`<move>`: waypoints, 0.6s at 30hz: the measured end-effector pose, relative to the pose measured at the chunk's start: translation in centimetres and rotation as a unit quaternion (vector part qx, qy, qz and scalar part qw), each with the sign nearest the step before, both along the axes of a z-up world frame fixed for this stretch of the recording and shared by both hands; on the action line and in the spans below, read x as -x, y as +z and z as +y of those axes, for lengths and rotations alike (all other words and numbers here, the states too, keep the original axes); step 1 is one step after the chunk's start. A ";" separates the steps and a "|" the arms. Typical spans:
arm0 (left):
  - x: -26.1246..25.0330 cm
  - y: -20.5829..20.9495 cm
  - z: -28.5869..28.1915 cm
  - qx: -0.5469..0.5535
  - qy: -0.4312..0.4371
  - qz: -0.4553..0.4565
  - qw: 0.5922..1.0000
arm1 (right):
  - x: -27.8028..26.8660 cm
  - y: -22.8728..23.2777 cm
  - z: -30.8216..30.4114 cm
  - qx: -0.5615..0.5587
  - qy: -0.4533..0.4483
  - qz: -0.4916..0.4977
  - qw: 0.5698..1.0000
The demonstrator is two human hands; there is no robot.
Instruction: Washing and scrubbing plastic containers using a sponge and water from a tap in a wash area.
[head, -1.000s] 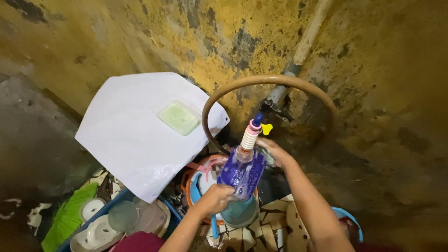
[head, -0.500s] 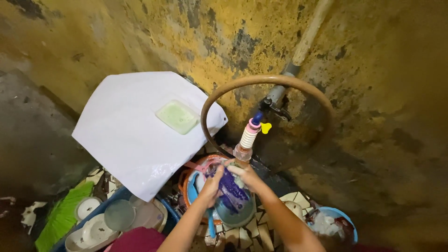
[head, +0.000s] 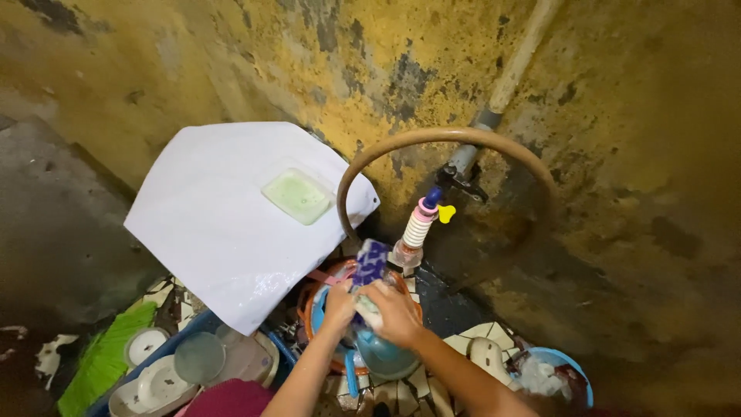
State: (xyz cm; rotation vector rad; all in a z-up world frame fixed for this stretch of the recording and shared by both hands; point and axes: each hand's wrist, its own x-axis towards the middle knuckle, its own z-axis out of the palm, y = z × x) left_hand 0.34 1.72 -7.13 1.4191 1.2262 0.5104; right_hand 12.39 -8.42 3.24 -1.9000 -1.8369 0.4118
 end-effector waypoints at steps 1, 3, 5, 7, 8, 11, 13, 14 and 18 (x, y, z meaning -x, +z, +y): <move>0.4 -0.1 0.3 -0.001 0.000 0.000 1.000 | 0.2 1.3 -0.1 -0.001 0.000 0.000 1.000; 1.1 -0.4 0.5 -0.094 -0.002 0.040 0.995 | 0.4 3.9 -0.6 -0.101 -0.006 -0.113 0.988; 1.1 -0.2 0.0 -0.161 -0.003 0.069 0.985 | 0.2 2.5 0.5 -0.138 0.018 -0.172 0.975; 0.9 0.0 -0.5 -0.231 -0.002 0.097 0.968 | -0.8 2.1 2.2 -0.178 0.043 -0.230 0.956; 0.7 0.2 -0.8 -0.227 0.018 0.080 0.970 | -1.8 2.4 3.3 -0.151 0.021 -0.215 0.965; 0.6 0.9 -0.8 -0.243 0.070 0.072 0.965 | 0.3 9.2 4.3 0.040 -0.127 0.000 0.991; 0.7 1.9 -0.4 -0.268 0.098 0.081 0.955 | 2.3 9.7 3.3 0.197 -0.246 0.199 0.928; 0.8 2.7 -0.4 -0.224 0.118 -0.021 0.967 | 2.9 7.1 2.4 0.078 -0.113 -0.011 0.991; 1.3 -6.3 1.6 -0.411 0.037 0.076 0.908 | 0.8 11.4 0.6 -0.003 -0.025 -0.116 0.993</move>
